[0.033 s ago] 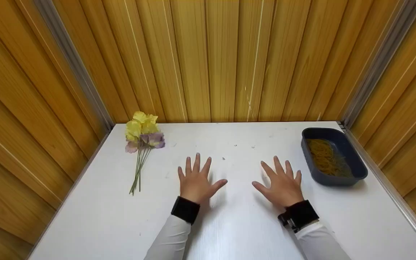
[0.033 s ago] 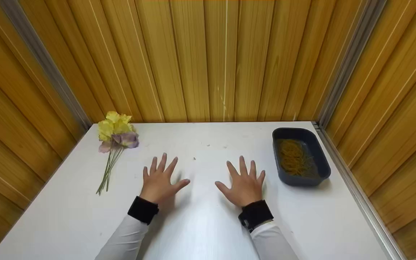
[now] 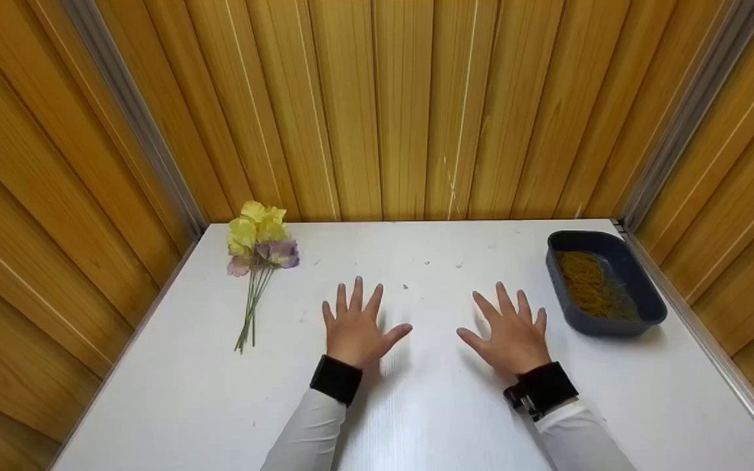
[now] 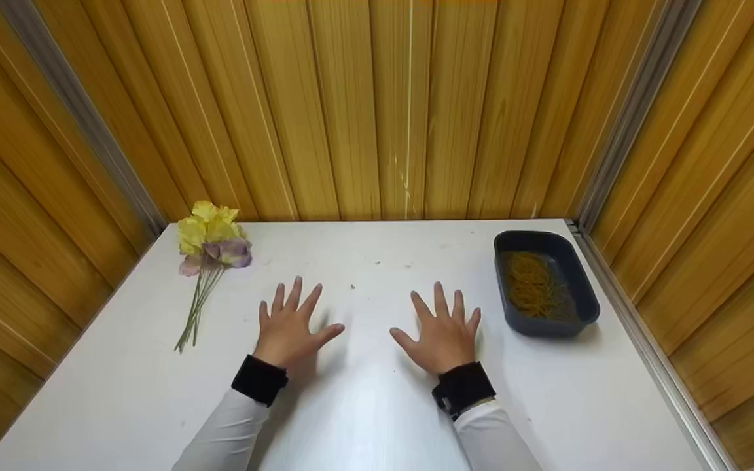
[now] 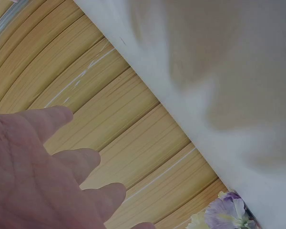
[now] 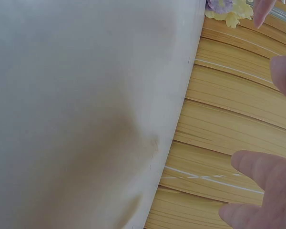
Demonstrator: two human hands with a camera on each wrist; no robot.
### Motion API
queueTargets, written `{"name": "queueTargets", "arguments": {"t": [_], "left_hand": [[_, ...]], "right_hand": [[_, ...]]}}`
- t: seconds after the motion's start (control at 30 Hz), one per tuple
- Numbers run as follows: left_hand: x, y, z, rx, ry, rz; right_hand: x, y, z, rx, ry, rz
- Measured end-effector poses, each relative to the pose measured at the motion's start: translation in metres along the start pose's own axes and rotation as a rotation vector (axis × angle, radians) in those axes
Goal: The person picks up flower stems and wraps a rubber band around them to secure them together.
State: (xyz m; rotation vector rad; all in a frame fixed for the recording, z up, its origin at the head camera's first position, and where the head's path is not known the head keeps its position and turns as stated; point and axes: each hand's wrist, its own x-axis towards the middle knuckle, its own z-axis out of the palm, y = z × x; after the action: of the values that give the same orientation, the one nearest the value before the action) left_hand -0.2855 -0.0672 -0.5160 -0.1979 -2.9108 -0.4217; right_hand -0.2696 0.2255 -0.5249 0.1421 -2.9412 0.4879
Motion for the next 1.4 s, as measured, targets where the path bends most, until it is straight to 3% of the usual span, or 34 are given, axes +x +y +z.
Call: {"name": "queueTargets", "arguments": {"t": [1.07, 1.4], "left_hand": [[-0.0009, 0.0005, 0.0004, -0.030, -0.025, -0.009], [-0.0007, 0.0015, 0.0004, -0.035, -0.063, -0.020]], "right_hand": [[-0.0023, -0.0013, -0.0004, -0.005, -0.011, -0.008], [-0.0015, -0.0012, -0.0004, -0.006, -0.009, -0.012]]}}
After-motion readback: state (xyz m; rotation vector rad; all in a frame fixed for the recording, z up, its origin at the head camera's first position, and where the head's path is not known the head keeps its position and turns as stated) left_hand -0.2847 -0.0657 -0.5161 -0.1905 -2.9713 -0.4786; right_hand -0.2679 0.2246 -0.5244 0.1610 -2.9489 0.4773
